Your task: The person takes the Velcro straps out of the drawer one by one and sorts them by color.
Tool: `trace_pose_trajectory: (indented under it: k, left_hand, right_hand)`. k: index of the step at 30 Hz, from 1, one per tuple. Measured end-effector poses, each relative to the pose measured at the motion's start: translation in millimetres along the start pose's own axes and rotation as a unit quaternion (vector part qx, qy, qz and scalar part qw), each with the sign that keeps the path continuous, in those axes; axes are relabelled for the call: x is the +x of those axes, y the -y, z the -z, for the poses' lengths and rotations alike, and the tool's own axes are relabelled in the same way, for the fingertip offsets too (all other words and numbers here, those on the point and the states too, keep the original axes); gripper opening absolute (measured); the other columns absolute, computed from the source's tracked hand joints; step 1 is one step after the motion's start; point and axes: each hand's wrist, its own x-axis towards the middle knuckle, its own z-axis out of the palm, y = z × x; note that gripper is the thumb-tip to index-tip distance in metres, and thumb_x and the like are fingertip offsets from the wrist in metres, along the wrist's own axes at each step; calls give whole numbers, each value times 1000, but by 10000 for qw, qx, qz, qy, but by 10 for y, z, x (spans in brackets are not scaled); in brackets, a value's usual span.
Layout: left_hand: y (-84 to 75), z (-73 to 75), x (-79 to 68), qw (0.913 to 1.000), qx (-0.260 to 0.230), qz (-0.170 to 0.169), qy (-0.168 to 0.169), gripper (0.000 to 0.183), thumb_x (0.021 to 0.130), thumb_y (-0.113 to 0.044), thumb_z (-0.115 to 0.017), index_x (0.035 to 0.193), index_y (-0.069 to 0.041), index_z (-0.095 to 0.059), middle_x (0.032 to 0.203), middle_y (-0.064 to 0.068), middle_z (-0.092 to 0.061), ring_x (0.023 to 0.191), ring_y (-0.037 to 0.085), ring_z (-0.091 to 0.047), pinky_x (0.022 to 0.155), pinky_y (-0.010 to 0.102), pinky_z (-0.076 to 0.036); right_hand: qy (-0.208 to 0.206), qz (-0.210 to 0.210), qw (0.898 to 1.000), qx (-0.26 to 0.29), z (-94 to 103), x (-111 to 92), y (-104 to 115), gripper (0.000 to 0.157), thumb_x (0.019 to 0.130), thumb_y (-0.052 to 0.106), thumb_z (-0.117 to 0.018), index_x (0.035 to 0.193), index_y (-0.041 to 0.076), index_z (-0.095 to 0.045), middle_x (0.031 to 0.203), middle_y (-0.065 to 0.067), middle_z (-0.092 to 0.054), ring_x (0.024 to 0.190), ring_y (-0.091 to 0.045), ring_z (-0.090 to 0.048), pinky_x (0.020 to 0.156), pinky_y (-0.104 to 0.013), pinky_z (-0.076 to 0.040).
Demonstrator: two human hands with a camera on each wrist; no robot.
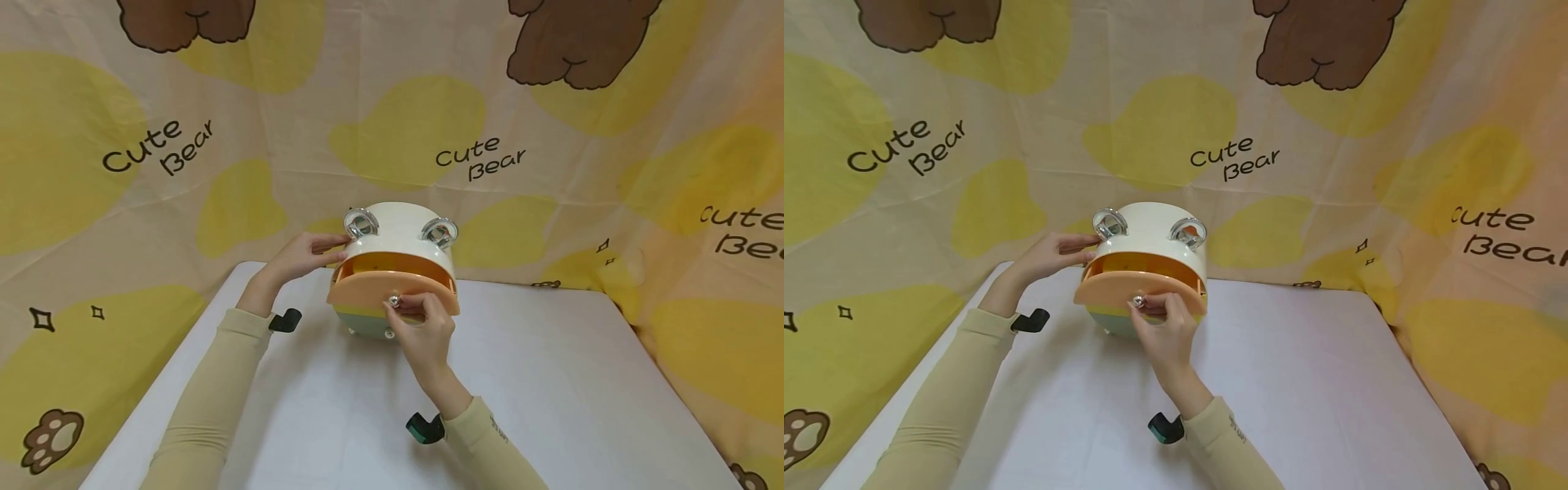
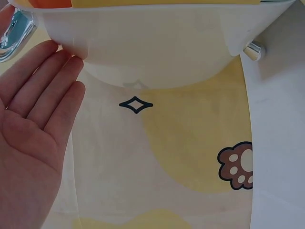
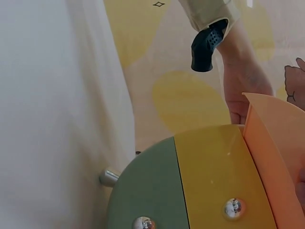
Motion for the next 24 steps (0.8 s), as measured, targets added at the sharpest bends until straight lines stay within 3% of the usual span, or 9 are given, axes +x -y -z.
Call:
trace_pose_trajectory:
  k: [8, 24]
  left_hand:
    - [-46, 13, -14, 10000, -83, 36, 30, 52, 90, -36, -65, 136, -15, -54, 139, 9, -53, 127, 29, -51, 98, 45, -48]
    - [16, 10, 11, 9998, 92, -151, -54, 55, 87, -42, -66, 134, -16, -56, 136, 7, -56, 126, 28, -53, 100, 46, -46]
  right_hand:
    - [7, 64, 10000, 6, 34, -34, 58, 26, 70, 13, -84, 81, 2, -63, 80, -8, -66, 65, -18, -68, 62, -20, -56]
    - [-3, 112, 9999, 75, 71, -120, 102, 26, 70, 13, -84, 81, 2, -64, 79, -9, -64, 64, -19, -67, 61, -22, -57]
